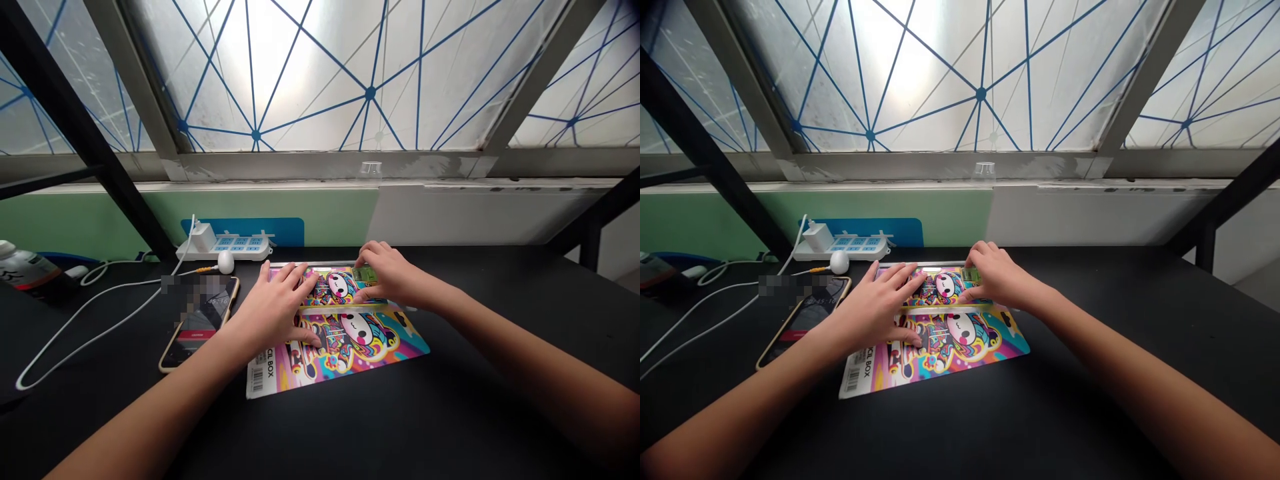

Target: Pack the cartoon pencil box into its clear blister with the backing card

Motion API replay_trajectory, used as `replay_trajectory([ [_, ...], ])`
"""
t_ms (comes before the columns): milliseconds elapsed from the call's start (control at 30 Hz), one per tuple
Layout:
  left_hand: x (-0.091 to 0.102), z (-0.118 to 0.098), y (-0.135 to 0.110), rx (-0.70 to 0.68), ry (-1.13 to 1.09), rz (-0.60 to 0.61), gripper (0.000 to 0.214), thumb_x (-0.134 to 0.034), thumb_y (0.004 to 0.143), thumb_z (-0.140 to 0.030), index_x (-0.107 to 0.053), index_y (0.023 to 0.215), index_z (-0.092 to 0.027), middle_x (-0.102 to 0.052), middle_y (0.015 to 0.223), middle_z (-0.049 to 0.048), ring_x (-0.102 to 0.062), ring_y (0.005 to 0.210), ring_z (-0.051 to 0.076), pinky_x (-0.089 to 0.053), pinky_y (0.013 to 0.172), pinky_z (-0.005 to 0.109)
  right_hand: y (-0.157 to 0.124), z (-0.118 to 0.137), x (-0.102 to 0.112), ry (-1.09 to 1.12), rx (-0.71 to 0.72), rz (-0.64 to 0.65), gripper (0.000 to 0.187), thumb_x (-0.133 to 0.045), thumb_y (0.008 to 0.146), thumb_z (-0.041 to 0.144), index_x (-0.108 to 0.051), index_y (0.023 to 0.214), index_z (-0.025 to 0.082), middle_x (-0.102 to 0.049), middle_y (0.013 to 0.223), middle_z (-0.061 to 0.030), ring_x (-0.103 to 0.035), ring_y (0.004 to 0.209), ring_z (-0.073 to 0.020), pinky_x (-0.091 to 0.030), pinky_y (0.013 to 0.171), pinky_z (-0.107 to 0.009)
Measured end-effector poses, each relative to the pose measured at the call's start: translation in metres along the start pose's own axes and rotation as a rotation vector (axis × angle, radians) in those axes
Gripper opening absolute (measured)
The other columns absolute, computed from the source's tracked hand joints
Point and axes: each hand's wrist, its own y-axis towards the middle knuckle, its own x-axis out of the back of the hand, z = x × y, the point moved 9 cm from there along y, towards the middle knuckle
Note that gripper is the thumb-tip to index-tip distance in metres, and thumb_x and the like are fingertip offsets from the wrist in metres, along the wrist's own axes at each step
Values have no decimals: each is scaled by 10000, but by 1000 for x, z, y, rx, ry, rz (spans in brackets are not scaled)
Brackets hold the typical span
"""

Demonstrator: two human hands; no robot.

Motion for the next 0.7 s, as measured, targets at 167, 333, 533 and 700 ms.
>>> replay_trajectory([
  [167,10,18,1,65,-20,-42,816,-442,942,-739,-403,1532,-176,-588,1453,162,-557,1308,339,-366,1117,550,-13,4,-4,12,2,-28,475,-755,809,544,-616,1119,212,-649,1193,-131,-583,1104,-338,-431,928,-479],
  [333,6,21,4,81,-13,-56,660,-479,993,-608,-501,1457,-140,-620,1399,153,-567,1258,332,-421,1065,495,-12,0,-7,38,8,-14,420,-688,836,570,-665,1070,222,-647,1200,-148,-581,1120,-362,-445,919,-523],
  [533,17,29,2,115,-35,-180,696,-538,965,-608,-439,1497,-172,-620,1397,154,-554,1288,337,-385,1101,525,-19,13,4,26,37,-137,313,-756,825,449,-575,941,222,-583,1336,-175,-553,1229,-349,-400,1047,-582],
  [700,34,40,0,92,-32,-241,481,-669,938,-475,-588,1320,-192,-721,1242,119,-662,1134,311,-384,1102,565,-41,51,30,-39,275,-357,125,-601,958,238,-519,863,237,-681,1160,-136,-630,1168,-279,-361,1135,-563],
])
